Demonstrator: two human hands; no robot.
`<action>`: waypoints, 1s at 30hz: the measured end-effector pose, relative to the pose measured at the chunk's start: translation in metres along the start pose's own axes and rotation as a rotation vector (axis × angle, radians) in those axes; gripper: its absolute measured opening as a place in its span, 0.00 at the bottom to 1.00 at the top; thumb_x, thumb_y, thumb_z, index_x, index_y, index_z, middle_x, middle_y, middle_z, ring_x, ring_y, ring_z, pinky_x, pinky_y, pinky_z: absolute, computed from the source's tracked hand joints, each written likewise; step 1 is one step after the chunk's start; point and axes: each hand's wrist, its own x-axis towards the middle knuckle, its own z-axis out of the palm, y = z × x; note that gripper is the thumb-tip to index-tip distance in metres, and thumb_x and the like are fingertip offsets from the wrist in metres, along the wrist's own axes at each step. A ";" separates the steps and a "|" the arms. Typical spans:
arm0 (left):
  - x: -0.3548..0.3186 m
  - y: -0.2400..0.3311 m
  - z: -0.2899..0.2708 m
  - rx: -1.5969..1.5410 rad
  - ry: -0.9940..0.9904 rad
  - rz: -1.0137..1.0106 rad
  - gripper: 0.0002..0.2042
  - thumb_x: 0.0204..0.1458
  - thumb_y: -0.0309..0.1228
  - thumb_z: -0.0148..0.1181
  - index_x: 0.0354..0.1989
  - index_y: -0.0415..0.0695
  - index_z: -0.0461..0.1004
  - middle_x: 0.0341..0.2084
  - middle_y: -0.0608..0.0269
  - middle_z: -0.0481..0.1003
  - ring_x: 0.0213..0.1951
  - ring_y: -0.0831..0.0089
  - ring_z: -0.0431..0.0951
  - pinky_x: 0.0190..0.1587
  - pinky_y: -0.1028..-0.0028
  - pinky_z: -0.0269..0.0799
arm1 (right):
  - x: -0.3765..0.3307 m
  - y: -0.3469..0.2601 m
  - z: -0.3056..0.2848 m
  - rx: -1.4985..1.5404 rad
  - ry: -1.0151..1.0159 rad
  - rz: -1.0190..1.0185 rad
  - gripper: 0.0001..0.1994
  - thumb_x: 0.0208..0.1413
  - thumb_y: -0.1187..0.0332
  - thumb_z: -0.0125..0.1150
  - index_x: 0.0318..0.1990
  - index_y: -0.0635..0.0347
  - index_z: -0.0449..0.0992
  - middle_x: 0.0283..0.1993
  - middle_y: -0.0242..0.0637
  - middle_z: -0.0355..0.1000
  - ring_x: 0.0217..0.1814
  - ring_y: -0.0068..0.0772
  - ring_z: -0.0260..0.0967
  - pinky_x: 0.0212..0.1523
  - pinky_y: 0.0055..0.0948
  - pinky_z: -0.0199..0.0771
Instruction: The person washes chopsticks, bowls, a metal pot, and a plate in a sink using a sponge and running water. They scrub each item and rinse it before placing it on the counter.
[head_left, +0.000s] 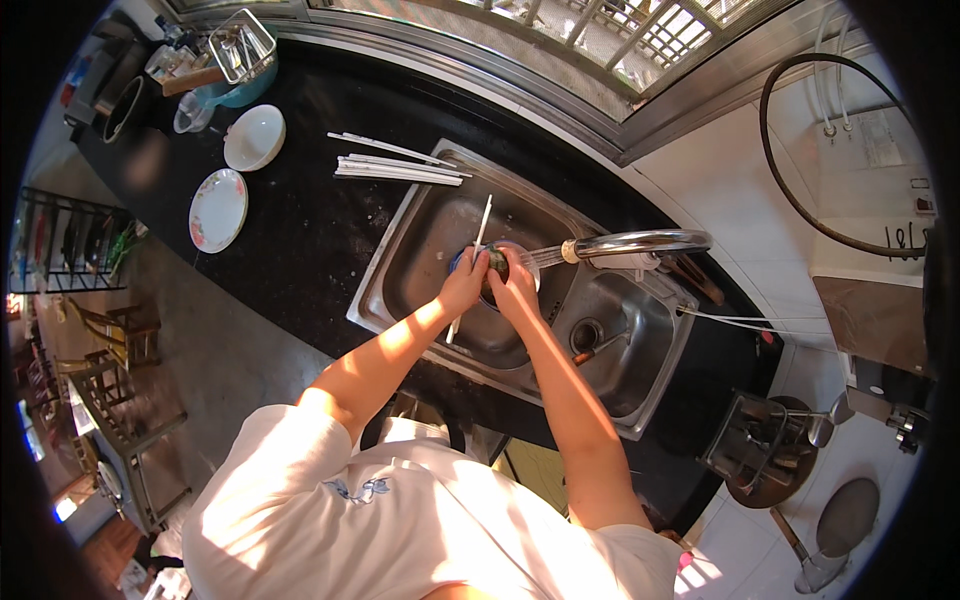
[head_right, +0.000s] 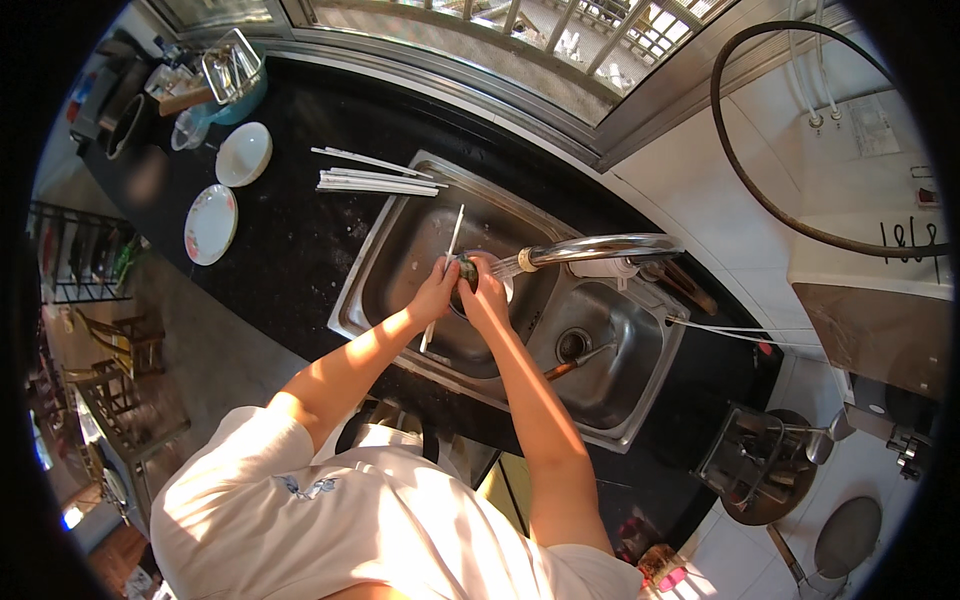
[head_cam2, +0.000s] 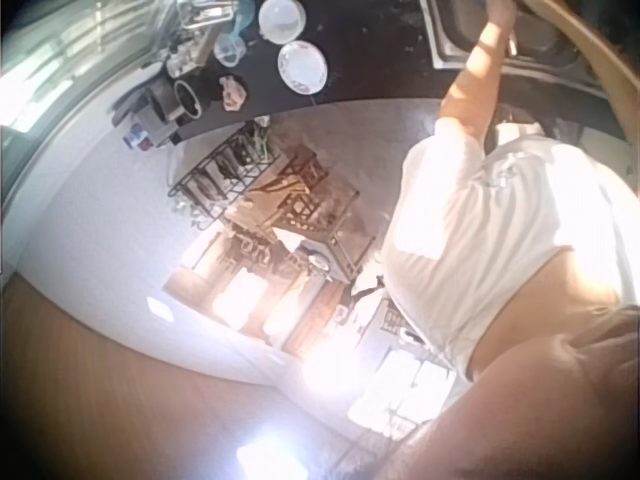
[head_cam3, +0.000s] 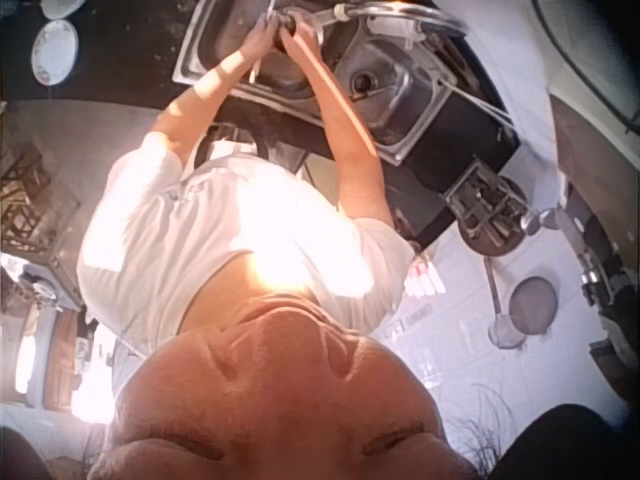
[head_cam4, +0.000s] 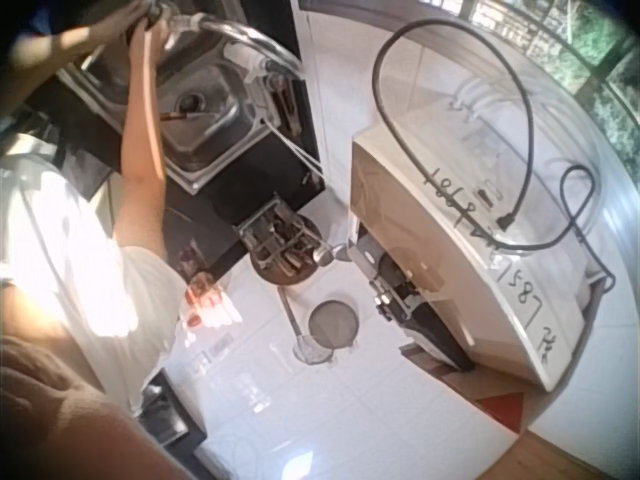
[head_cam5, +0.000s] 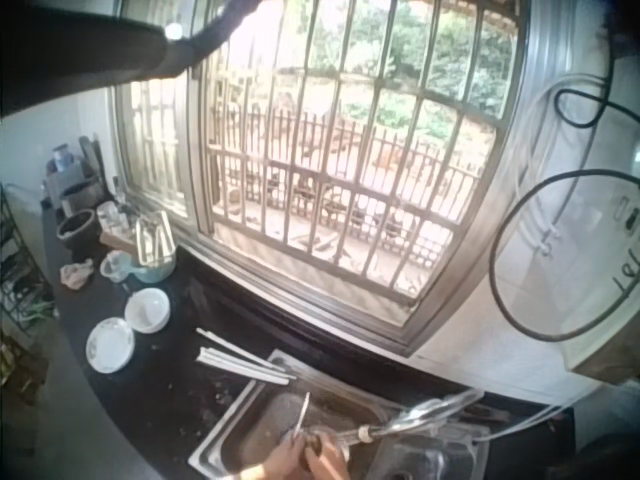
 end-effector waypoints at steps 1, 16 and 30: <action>0.002 0.002 -0.003 -0.009 0.006 0.003 0.20 0.60 0.49 0.41 0.50 0.47 0.62 0.31 0.55 0.73 0.35 0.64 0.75 0.41 0.67 0.68 | -0.001 0.006 0.002 0.067 -0.068 0.038 0.16 0.51 0.66 0.55 0.46 0.62 0.68 0.40 0.52 0.72 0.38 0.55 0.71 0.40 0.41 0.70; 0.005 -0.008 -0.017 0.333 -0.101 0.083 0.24 0.48 0.27 0.46 0.58 0.50 0.58 0.34 0.48 0.74 0.37 0.55 0.75 0.39 0.63 0.69 | -0.006 -0.015 -0.030 -0.603 -0.024 -0.512 0.32 0.30 0.76 0.69 0.50 0.46 0.69 0.55 0.39 0.59 0.55 0.49 0.59 0.52 0.42 0.63; 0.027 -0.062 -0.024 0.387 -0.154 0.183 0.22 0.50 0.32 0.46 0.55 0.41 0.57 0.37 0.33 0.71 0.41 0.41 0.72 0.44 0.54 0.66 | -0.023 0.020 -0.010 0.072 0.082 0.158 0.14 0.56 0.73 0.50 0.50 0.56 0.65 0.42 0.44 0.71 0.43 0.44 0.71 0.46 0.33 0.69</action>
